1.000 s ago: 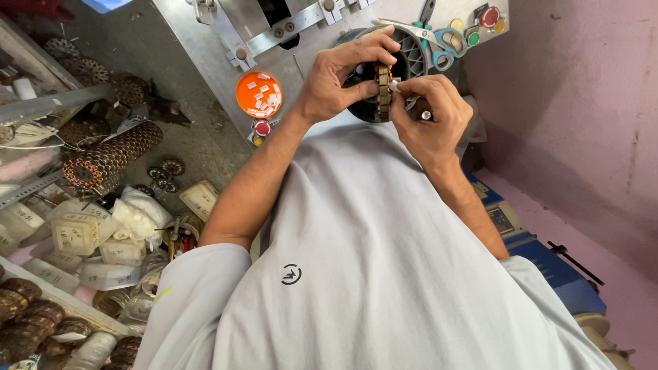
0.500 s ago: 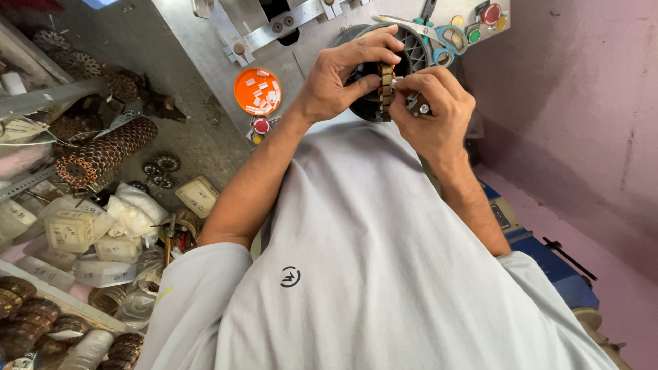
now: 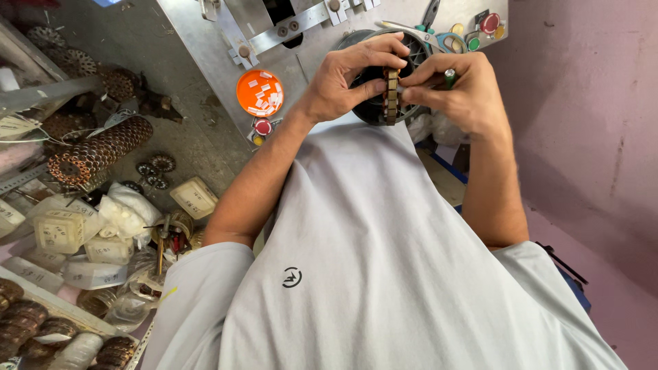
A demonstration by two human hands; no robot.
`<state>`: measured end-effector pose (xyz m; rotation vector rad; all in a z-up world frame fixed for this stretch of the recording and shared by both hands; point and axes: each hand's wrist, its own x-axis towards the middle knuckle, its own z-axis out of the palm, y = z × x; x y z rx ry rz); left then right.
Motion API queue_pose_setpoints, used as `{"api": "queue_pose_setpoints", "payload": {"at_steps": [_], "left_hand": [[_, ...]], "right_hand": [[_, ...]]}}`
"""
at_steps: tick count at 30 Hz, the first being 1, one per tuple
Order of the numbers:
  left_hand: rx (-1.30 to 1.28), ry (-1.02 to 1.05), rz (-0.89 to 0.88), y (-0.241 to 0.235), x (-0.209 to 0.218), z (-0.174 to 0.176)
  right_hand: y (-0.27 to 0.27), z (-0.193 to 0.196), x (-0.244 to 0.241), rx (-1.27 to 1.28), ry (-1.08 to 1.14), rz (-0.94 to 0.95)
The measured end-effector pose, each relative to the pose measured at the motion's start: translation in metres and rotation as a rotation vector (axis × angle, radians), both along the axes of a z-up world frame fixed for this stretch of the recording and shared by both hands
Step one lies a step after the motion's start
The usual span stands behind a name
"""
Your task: The person applies insulating paper and organizes the copper wire windings on a motor stator using a small screwdriver and their hands.
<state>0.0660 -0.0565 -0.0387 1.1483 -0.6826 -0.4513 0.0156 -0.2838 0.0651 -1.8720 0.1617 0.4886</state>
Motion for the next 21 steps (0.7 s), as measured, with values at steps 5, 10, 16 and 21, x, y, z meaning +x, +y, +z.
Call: {"api": "queue_pose_setpoints", "payload": {"at_steps": [5,10,16,21], "left_hand": [[-0.111,0.080,-0.066,0.001,0.003,-0.008],[-0.144,0.115,-0.072,0.001,0.000,-0.016],[-0.168,0.085,-0.040,0.000,0.002,-0.018],[-0.138,0.158,0.004,-0.003,-0.005,-0.012]], "right_hand": [[-0.005,-0.011,0.004,-0.022,-0.059,0.015],[-0.004,-0.021,0.011,0.110,0.003,-0.002],[-0.003,-0.026,0.022,0.099,0.083,0.013],[-0.002,-0.018,0.021,-0.008,0.144,0.061]]}}
